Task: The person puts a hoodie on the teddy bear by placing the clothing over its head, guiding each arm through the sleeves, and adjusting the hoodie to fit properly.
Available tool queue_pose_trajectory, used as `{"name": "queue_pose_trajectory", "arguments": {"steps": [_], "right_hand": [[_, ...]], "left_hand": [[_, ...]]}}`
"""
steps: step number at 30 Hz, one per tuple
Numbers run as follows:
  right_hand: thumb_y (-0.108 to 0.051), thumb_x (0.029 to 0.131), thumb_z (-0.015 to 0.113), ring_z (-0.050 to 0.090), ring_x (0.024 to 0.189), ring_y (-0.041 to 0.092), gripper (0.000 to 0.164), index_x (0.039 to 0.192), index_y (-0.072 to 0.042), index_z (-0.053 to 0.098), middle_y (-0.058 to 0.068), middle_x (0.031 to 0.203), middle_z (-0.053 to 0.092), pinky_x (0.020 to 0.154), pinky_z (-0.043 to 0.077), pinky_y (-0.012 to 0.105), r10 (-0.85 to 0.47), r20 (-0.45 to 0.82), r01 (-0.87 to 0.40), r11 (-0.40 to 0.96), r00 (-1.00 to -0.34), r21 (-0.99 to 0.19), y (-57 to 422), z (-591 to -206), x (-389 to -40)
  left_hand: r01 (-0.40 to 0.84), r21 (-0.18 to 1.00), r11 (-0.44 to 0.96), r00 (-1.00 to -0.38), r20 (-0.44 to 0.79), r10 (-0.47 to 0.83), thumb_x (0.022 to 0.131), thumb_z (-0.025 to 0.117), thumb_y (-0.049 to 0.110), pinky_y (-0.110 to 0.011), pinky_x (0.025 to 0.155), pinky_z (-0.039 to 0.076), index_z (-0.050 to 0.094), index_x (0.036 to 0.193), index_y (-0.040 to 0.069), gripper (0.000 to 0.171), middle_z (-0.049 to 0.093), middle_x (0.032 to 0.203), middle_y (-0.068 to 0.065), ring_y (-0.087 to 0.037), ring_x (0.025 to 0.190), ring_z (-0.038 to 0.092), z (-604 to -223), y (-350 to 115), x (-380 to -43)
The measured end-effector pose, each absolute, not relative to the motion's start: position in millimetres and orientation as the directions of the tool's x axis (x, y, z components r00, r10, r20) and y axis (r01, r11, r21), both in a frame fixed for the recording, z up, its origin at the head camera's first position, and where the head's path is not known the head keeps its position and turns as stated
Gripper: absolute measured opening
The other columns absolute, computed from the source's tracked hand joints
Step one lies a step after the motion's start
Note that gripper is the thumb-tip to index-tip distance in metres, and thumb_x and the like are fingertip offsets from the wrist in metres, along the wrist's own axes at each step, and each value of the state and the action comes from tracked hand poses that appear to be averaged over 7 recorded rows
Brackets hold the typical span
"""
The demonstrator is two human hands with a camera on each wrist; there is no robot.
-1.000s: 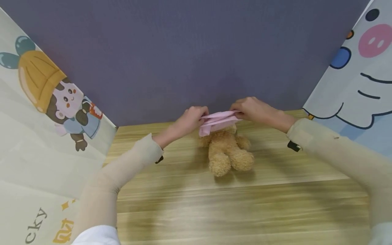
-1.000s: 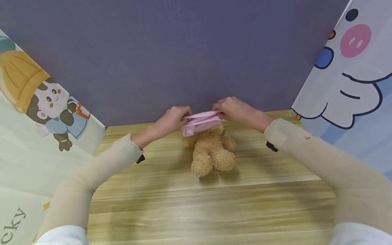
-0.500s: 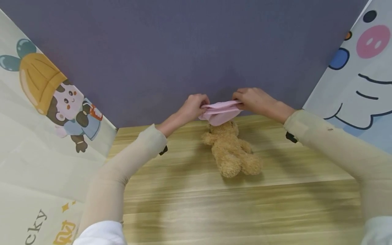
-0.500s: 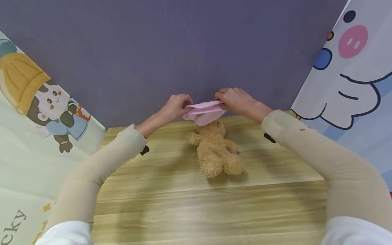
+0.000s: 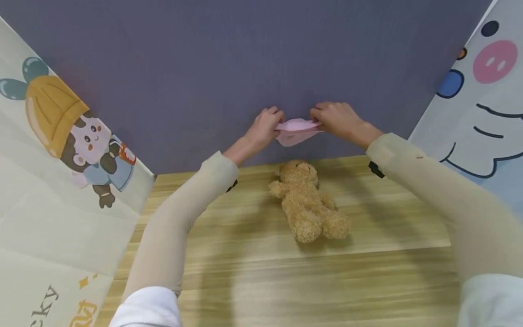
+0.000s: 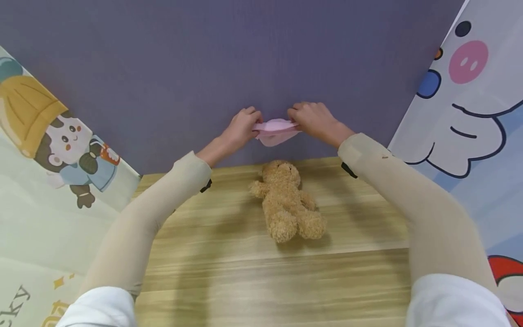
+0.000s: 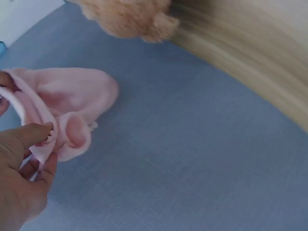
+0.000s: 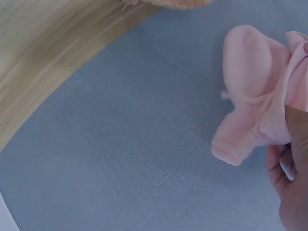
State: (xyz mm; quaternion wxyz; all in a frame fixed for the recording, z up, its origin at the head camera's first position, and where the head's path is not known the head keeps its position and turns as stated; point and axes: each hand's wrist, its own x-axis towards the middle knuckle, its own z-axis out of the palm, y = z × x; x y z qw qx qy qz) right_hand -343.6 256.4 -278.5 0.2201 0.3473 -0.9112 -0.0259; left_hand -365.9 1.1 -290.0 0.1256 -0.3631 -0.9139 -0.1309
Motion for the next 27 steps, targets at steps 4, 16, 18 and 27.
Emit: {"name": "queue_pose_trajectory", "arguments": {"steps": [4,16,18,27], "right_hand": [[-0.011,0.086,0.081,0.063,0.077,0.035,0.019,0.093,-0.004,0.065,0.015,0.088,0.063,0.053,0.055,0.048,-0.672,0.344,-0.615,0.740,-0.655,0.272,252,-281,-353],[-0.017,0.089,0.079,0.061,0.068,0.026,0.013,0.092,-0.010,0.069,0.008,0.087,0.067,0.046,0.046,0.037,-0.702,0.183,-0.610,0.697,-0.689,0.377,242,-345,-371],[-0.019,0.089,0.080,0.060,0.066,0.023,0.013,0.092,-0.011,0.070,0.007,0.086,0.067,0.045,0.044,0.035,-0.705,0.174,-0.613,0.691,-0.687,0.382,240,-363,-372],[-0.008,0.092,0.075,0.051,0.064,0.018,0.017,0.079,-0.011,0.065,0.006,0.080,0.063,0.052,0.037,0.033,-0.705,-0.001,-0.681,0.685,-0.709,0.260,237,-403,-368]], "left_hand": [[0.723,0.029,0.690,-0.666,0.295,0.685,0.096,0.070,0.007,-0.038,0.091,0.049,0.064,0.113,0.004,0.019,0.060,0.113,-0.012,-0.030,0.102,0.056,-296,4,-379],[0.749,-0.141,0.648,-0.631,0.147,0.762,0.095,0.072,0.008,-0.038,0.096,0.052,0.063,0.128,0.002,0.035,0.061,0.127,-0.015,-0.032,0.111,0.058,-355,15,-395],[0.740,-0.174,0.650,-0.638,0.123,0.760,0.098,0.068,0.011,-0.038,0.094,0.053,0.064,0.129,0.004,0.032,0.062,0.126,-0.013,-0.030,0.110,0.059,-372,17,-394],[0.718,-0.200,0.667,-0.677,0.023,0.736,0.103,0.061,0.024,-0.036,0.084,0.057,0.065,0.128,0.014,0.027,0.063,0.118,-0.005,-0.022,0.103,0.063,-410,20,-381]]}}
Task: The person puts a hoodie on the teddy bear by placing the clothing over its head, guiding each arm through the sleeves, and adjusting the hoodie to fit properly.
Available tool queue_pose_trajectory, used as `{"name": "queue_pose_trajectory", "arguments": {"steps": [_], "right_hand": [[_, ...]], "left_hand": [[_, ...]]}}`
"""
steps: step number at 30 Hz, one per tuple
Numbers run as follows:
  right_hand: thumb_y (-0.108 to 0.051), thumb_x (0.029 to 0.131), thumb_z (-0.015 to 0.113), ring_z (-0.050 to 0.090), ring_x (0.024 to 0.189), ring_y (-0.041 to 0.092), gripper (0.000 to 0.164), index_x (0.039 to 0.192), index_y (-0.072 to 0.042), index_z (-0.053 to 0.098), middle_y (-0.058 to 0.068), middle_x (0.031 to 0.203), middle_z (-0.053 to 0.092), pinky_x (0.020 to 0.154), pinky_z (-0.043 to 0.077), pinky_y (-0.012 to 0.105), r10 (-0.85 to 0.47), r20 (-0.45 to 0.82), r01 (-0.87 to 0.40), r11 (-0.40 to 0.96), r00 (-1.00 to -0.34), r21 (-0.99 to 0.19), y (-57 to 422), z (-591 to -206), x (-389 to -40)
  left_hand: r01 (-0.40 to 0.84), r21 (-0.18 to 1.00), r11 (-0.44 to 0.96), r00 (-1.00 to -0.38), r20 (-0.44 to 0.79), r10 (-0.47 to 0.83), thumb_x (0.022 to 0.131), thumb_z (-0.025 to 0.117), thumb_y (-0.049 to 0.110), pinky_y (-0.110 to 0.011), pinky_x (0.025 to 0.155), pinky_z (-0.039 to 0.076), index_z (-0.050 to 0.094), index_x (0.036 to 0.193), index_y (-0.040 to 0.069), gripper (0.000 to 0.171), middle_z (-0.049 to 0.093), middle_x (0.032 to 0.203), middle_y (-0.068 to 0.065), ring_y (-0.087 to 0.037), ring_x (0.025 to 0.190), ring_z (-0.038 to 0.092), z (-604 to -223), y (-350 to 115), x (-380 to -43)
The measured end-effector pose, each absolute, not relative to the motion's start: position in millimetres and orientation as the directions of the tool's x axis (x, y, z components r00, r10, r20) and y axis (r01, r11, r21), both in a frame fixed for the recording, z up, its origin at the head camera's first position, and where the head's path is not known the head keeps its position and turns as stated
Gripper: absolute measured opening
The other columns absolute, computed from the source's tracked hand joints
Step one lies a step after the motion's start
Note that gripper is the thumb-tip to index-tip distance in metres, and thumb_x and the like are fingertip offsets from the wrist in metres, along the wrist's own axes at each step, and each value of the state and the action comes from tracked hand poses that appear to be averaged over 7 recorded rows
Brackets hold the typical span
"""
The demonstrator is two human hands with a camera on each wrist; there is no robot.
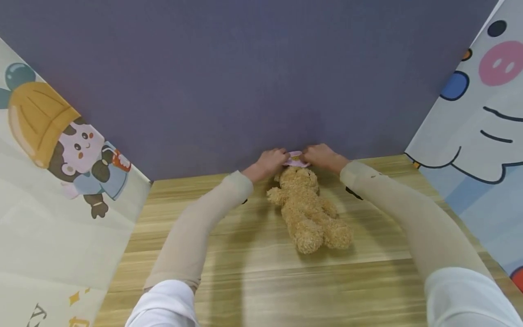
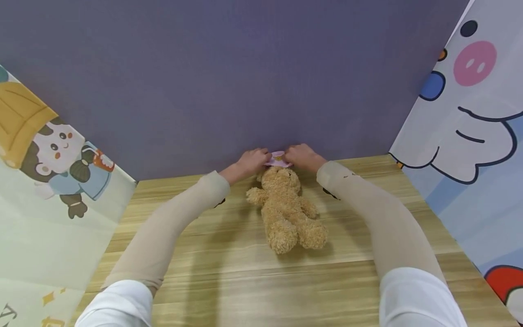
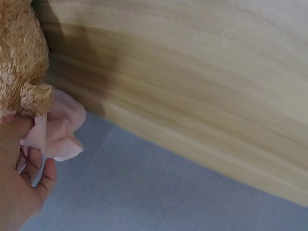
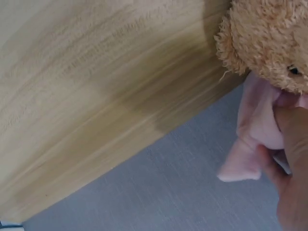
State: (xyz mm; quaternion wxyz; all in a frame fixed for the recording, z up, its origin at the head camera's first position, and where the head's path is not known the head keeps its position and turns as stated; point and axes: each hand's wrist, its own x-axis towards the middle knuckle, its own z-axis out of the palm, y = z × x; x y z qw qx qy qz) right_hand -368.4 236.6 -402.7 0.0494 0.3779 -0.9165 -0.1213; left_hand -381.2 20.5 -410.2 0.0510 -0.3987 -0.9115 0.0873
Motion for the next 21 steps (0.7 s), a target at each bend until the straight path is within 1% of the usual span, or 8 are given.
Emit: {"name": "queue_pose_trajectory", "arguments": {"steps": [4,8,11,13,15,17,19,21], "right_hand": [[-0.008,0.094,0.072,0.060,0.069,0.017,0.006,0.100,-0.009,0.070,0.006,0.087,0.066,0.059,0.048,0.034,-0.672,-0.146,-0.687,0.717,-0.726,0.119,238,-407,-369],[-0.007,0.101,0.062,0.060,0.068,0.012,0.027,0.128,-0.005,0.063,0.005,0.090,0.066,0.060,0.049,0.032,-0.646,-0.271,-0.655,0.753,-0.714,-0.068,243,-407,-367],[-0.007,0.105,0.054,0.059,0.066,0.018,0.026,0.129,-0.001,0.060,0.009,0.087,0.065,0.062,0.049,0.038,-0.657,-0.269,-0.617,0.754,-0.704,-0.226,248,-400,-362],[-0.009,0.105,0.052,0.062,0.076,0.024,0.025,0.127,0.000,0.059,0.014,0.096,0.066,0.075,0.051,0.045,-0.664,-0.267,-0.589,0.745,-0.698,-0.314,252,-393,-358],[-0.010,0.103,0.052,0.063,0.099,0.035,0.035,0.135,0.003,0.053,0.023,0.118,0.064,0.090,0.050,0.054,-0.656,-0.319,-0.523,0.746,-0.684,-0.412,257,-387,-354],[-0.015,0.099,0.056,0.054,0.124,0.042,0.054,0.147,0.006,0.042,0.029,0.143,0.049,0.106,0.041,0.060,-0.642,-0.387,-0.451,0.753,-0.662,-0.479,261,-383,-351],[-0.021,0.098,0.060,0.040,0.138,0.048,0.072,0.154,0.010,0.027,0.034,0.155,0.032,0.111,0.037,0.060,-0.631,-0.440,-0.380,0.756,-0.639,-0.532,263,-382,-348],[-0.029,0.098,0.064,0.037,0.141,0.047,0.080,0.155,0.009,0.023,0.033,0.156,0.031,0.113,0.037,0.058,-0.638,-0.445,-0.351,0.743,-0.628,-0.570,264,-385,-346]], "left_hand": [[0.716,-0.111,0.689,-0.693,0.004,0.721,0.107,0.053,0.027,-0.035,0.072,0.058,0.067,0.122,0.014,0.024,0.066,0.108,-0.006,-0.020,0.092,0.066,-417,18,-378],[0.696,0.109,0.709,-0.709,-0.051,0.704,0.109,0.047,0.025,-0.031,0.059,0.051,0.068,0.109,0.011,0.025,0.067,0.090,-0.006,-0.017,0.072,0.063,-418,11,-374],[0.654,0.294,0.697,-0.713,-0.067,0.698,0.109,0.047,0.023,-0.029,0.055,0.044,0.069,0.101,0.011,0.026,0.065,0.079,-0.003,-0.014,0.060,0.055,-415,6,-374],[0.626,0.391,0.674,-0.707,-0.080,0.703,0.109,0.049,0.029,-0.028,0.054,0.041,0.068,0.094,0.012,0.029,0.062,0.073,-0.002,-0.012,0.056,0.048,-410,5,-374],[0.597,0.468,0.652,-0.685,-0.125,0.718,0.106,0.053,0.037,-0.027,0.055,0.037,0.064,0.088,0.012,0.033,0.055,0.069,0.000,-0.010,0.054,0.041,-405,3,-373],[0.574,0.510,0.640,-0.652,-0.188,0.734,0.102,0.059,0.043,-0.027,0.057,0.034,0.058,0.084,0.011,0.037,0.048,0.067,0.001,-0.009,0.054,0.034,-401,2,-371],[0.538,0.549,0.639,-0.626,-0.247,0.739,0.097,0.067,0.045,-0.027,0.057,0.031,0.054,0.083,0.010,0.040,0.043,0.066,0.002,-0.008,0.055,0.030,-397,1,-369],[0.509,0.573,0.642,-0.616,-0.278,0.737,0.092,0.074,0.042,-0.027,0.057,0.031,0.051,0.082,0.010,0.041,0.041,0.065,0.003,-0.008,0.054,0.028,-396,1,-367]]}}
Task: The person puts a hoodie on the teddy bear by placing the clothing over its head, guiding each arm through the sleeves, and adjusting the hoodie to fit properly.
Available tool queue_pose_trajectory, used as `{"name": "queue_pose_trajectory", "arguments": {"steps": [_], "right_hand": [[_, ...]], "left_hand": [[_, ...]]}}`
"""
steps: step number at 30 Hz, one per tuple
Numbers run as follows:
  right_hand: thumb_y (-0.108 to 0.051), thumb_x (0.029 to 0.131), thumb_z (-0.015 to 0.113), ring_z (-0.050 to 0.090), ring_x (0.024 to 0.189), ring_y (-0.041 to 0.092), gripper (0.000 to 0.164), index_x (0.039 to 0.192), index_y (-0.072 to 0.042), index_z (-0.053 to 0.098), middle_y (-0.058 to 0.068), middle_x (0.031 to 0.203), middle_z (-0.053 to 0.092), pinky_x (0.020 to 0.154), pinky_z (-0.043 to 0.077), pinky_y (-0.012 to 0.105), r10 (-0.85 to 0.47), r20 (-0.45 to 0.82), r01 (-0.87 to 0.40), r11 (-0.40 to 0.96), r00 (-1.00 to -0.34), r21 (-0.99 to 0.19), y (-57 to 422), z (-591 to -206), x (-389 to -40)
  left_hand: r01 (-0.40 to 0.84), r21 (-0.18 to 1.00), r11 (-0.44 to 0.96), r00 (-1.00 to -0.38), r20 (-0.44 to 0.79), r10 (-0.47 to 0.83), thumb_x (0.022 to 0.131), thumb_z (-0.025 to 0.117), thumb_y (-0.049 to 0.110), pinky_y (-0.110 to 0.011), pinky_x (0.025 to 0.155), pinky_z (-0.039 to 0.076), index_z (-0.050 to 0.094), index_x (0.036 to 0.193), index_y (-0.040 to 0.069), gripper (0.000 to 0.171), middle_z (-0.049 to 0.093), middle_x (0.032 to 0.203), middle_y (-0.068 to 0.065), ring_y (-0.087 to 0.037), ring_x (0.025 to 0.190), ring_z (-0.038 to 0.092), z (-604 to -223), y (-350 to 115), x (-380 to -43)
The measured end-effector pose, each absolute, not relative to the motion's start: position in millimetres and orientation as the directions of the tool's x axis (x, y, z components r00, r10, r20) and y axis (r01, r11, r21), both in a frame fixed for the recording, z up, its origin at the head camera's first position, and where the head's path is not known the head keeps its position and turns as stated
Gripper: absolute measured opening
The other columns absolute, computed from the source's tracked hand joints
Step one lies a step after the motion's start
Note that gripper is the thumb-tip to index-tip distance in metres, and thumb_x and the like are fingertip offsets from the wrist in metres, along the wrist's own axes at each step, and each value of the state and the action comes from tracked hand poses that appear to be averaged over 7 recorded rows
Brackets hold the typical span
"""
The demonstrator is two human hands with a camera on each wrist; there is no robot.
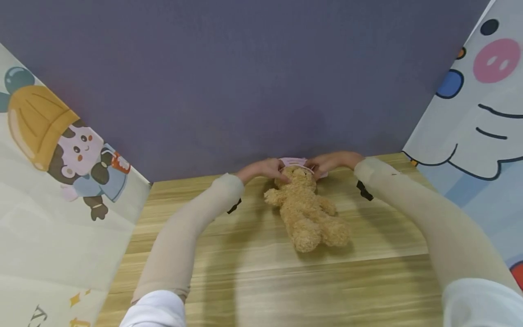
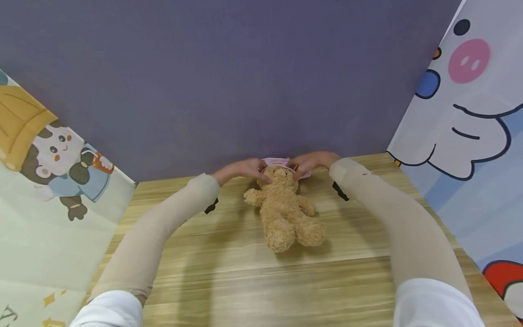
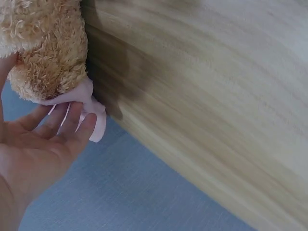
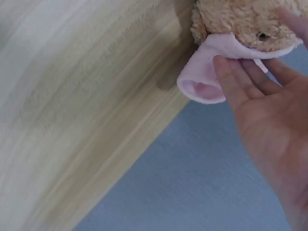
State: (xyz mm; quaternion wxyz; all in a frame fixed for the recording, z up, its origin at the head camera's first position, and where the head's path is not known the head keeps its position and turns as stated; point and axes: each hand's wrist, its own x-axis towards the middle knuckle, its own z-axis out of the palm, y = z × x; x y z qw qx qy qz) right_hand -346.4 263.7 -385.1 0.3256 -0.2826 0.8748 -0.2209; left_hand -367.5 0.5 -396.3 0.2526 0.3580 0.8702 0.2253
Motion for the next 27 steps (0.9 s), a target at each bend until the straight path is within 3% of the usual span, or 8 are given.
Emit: {"name": "queue_pose_trajectory", "arguments": {"steps": [4,6,9,13,21,27], "right_hand": [[-0.033,0.096,0.071,0.055,0.120,0.037,0.068,0.144,0.005,0.042,0.024,0.134,0.053,0.095,0.050,0.047,-0.660,-0.355,-0.368,0.700,-0.662,-0.612,259,-398,-343],[-0.030,0.094,0.075,0.058,0.105,0.030,0.061,0.138,0.002,0.048,0.018,0.120,0.058,0.084,0.050,0.041,-0.643,-0.313,-0.356,0.692,-0.699,-0.628,255,-404,-341],[-0.027,0.091,0.078,0.056,0.097,0.025,0.061,0.137,0.001,0.050,0.013,0.113,0.059,0.079,0.047,0.037,-0.595,-0.272,-0.314,0.695,-0.756,-0.647,251,-411,-338],[-0.019,0.088,0.080,0.054,0.098,0.025,0.058,0.133,0.004,0.051,0.015,0.113,0.058,0.081,0.047,0.038,-0.564,-0.215,-0.292,0.672,-0.797,-0.680,248,-414,-336],[-0.025,0.089,0.080,0.043,0.065,0.014,0.032,0.106,-0.006,0.061,0.001,0.078,0.052,0.062,0.035,0.031,-0.645,0.015,-0.534,0.619,-0.764,-0.576,240,-416,-327],[-0.014,0.090,0.078,0.038,0.058,0.011,0.020,0.087,-0.010,0.059,-0.003,0.067,0.046,0.058,0.031,0.030,-0.631,0.105,-0.607,0.667,-0.769,-0.432,230,-421,-318]], "left_hand": [[0.478,0.585,0.655,-0.643,-0.275,0.714,0.088,0.080,0.037,-0.026,0.053,0.031,0.051,0.073,0.011,0.042,0.040,0.059,0.004,-0.007,0.050,0.028,-400,1,-367],[0.480,0.574,0.663,-0.656,-0.267,0.706,0.087,0.081,0.036,-0.025,0.051,0.031,0.050,0.068,0.013,0.043,0.040,0.056,0.005,-0.007,0.048,0.028,-403,1,-369],[0.471,0.562,0.680,-0.673,-0.270,0.689,0.087,0.082,0.032,-0.025,0.050,0.029,0.049,0.062,0.014,0.045,0.038,0.053,0.005,-0.007,0.046,0.027,-408,2,-369],[0.438,0.564,0.700,-0.704,-0.268,0.657,0.086,0.083,0.028,-0.026,0.048,0.029,0.048,0.061,0.012,0.046,0.038,0.051,0.004,-0.008,0.045,0.028,-411,2,-366],[0.462,0.511,0.725,-0.798,-0.117,0.591,0.085,0.082,0.013,-0.025,0.049,0.028,0.047,0.067,0.012,0.039,0.036,0.054,0.005,-0.008,0.049,0.029,-417,3,-347],[0.564,0.383,0.732,-0.796,0.016,0.605,0.090,0.077,0.015,-0.026,0.053,0.032,0.056,0.076,0.012,0.025,0.045,0.062,0.003,-0.010,0.055,0.038,-426,3,-332]]}}
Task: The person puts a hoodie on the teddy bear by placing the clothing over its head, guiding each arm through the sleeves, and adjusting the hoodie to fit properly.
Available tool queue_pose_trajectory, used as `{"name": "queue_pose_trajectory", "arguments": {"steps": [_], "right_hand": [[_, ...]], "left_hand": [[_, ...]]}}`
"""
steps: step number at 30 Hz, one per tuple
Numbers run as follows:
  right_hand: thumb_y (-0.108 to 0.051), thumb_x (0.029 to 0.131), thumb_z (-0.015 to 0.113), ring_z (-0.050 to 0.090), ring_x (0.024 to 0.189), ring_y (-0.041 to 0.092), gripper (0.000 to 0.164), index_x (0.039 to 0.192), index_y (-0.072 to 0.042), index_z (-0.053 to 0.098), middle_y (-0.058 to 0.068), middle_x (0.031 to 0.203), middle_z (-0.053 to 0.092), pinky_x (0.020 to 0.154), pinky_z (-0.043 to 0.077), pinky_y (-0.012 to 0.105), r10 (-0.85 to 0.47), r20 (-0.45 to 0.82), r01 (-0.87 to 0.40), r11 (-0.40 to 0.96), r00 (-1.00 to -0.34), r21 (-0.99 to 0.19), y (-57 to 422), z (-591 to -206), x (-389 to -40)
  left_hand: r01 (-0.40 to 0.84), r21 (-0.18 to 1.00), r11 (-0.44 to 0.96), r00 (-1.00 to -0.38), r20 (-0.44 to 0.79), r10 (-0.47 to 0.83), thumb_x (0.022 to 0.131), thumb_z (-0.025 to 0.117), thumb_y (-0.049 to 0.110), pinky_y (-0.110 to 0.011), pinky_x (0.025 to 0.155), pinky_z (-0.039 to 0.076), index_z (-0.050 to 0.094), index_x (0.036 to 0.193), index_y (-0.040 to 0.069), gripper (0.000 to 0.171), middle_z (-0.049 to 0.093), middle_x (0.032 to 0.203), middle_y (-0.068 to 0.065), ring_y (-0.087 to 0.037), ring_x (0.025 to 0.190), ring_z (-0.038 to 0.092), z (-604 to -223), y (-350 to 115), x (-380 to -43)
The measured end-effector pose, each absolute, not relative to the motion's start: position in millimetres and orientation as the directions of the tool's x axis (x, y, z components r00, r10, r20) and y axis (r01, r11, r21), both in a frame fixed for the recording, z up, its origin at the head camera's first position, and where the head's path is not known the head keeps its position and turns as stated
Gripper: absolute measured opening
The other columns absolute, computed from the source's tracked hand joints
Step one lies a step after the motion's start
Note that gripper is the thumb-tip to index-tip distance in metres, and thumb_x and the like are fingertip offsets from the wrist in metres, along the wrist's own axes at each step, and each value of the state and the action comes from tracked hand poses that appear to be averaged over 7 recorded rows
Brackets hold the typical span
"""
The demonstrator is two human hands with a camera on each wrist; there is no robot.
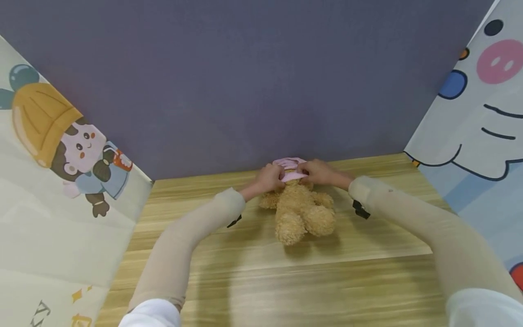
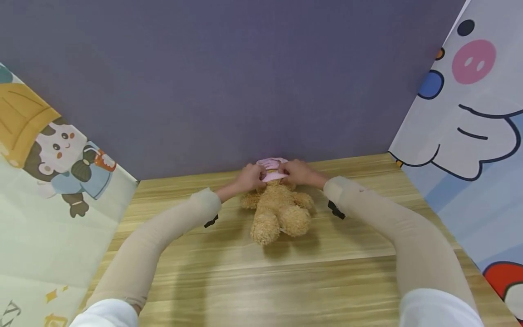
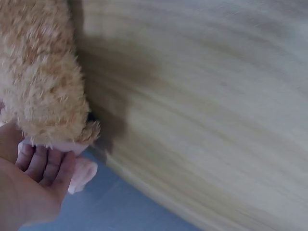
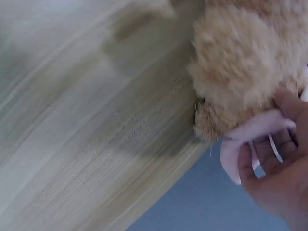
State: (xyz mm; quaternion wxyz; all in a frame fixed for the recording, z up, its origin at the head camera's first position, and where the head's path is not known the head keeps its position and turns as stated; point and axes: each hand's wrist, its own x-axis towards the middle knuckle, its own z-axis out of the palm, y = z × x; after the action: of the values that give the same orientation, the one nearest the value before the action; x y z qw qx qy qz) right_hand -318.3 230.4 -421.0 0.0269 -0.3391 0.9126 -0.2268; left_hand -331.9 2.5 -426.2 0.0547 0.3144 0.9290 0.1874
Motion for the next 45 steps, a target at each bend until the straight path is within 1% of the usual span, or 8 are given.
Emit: {"name": "queue_pose_trajectory", "arguments": {"steps": [6,11,21,26,30,35,41,45], "right_hand": [[-0.014,0.090,0.078,0.042,0.063,0.014,0.024,0.088,-0.010,0.055,-0.001,0.073,0.048,0.061,0.035,0.032,-0.643,0.137,-0.636,0.662,-0.754,-0.396,231,-419,-316],[-0.007,0.084,0.083,0.063,0.089,0.028,0.031,0.106,-0.004,0.062,0.011,0.098,0.062,0.080,0.055,0.045,-0.617,0.200,-0.624,0.612,-0.761,-0.487,258,-418,-315],[-0.013,0.087,0.082,0.057,0.120,0.040,0.058,0.136,0.001,0.056,0.024,0.135,0.055,0.096,0.052,0.054,-0.586,0.100,-0.553,0.677,-0.804,-0.485,274,-433,-310],[-0.013,0.088,0.081,0.047,0.134,0.044,0.073,0.149,0.002,0.044,0.026,0.152,0.043,0.106,0.045,0.055,-0.580,0.071,-0.517,0.657,-0.812,-0.548,262,-441,-313],[-0.009,0.088,0.080,0.054,0.127,0.044,0.066,0.144,0.002,0.046,0.027,0.143,0.051,0.102,0.050,0.052,-0.520,0.087,-0.455,0.640,-0.850,-0.619,258,-450,-312],[-0.011,0.092,0.077,0.066,0.093,0.031,0.042,0.123,-0.004,0.049,0.020,0.113,0.062,0.072,0.058,0.038,-0.466,0.167,-0.455,0.620,-0.869,-0.639,256,-460,-309],[-0.010,0.093,0.075,0.041,0.058,0.013,0.027,0.093,-0.010,0.048,0.002,0.076,0.051,0.058,0.036,0.031,-0.440,0.370,-0.575,0.654,-0.818,-0.492,248,-464,-302],[-0.011,0.092,0.075,0.034,0.054,0.009,0.033,0.083,-0.012,0.043,-0.004,0.066,0.039,0.056,0.032,0.029,-0.437,0.440,-0.607,0.682,-0.785,-0.407,239,-467,-299]], "left_hand": [[0.598,0.445,0.667,-0.762,0.055,0.646,0.089,0.076,0.007,-0.027,0.062,0.043,0.062,0.093,0.010,0.015,0.060,0.078,-0.001,-0.014,0.068,0.052,-430,-10,-336],[0.626,0.517,0.583,-0.714,0.081,0.695,0.086,0.079,0.004,-0.031,0.081,0.050,0.058,0.111,0.003,0.033,0.056,0.107,-0.011,-0.021,0.094,0.055,-435,-21,-342],[0.536,0.623,0.569,-0.772,0.089,0.629,0.088,0.079,0.004,-0.038,0.104,0.049,0.052,0.141,-0.003,0.060,0.051,0.137,-0.021,-0.032,0.124,0.055,-453,-35,-336],[0.560,0.628,0.540,-0.748,0.104,0.656,0.092,0.075,0.005,-0.039,0.100,0.051,0.041,0.153,0.001,0.070,0.047,0.148,-0.018,-0.029,0.124,0.054,-452,-26,-333],[0.532,0.638,0.556,-0.785,0.125,0.607,0.090,0.076,0.005,-0.033,0.083,0.051,0.046,0.148,0.000,0.065,0.056,0.130,-0.016,-0.023,0.103,0.056,-460,-22,-332],[0.498,0.671,0.550,-0.832,0.191,0.521,0.087,0.079,0.007,-0.028,0.066,0.044,0.054,0.133,0.000,0.053,0.059,0.098,-0.010,-0.017,0.079,0.052,-471,-19,-332],[0.591,0.552,0.588,-0.806,0.376,0.457,0.082,0.077,0.004,-0.027,0.060,0.037,0.058,0.089,0.007,0.021,0.056,0.076,-0.003,-0.015,0.068,0.047,-476,-15,-331],[0.628,0.482,0.611,-0.777,0.436,0.455,0.083,0.074,-0.001,-0.028,0.061,0.039,0.055,0.082,0.008,0.020,0.058,0.074,-0.005,-0.016,0.067,0.048,-477,-15,-327]]}}
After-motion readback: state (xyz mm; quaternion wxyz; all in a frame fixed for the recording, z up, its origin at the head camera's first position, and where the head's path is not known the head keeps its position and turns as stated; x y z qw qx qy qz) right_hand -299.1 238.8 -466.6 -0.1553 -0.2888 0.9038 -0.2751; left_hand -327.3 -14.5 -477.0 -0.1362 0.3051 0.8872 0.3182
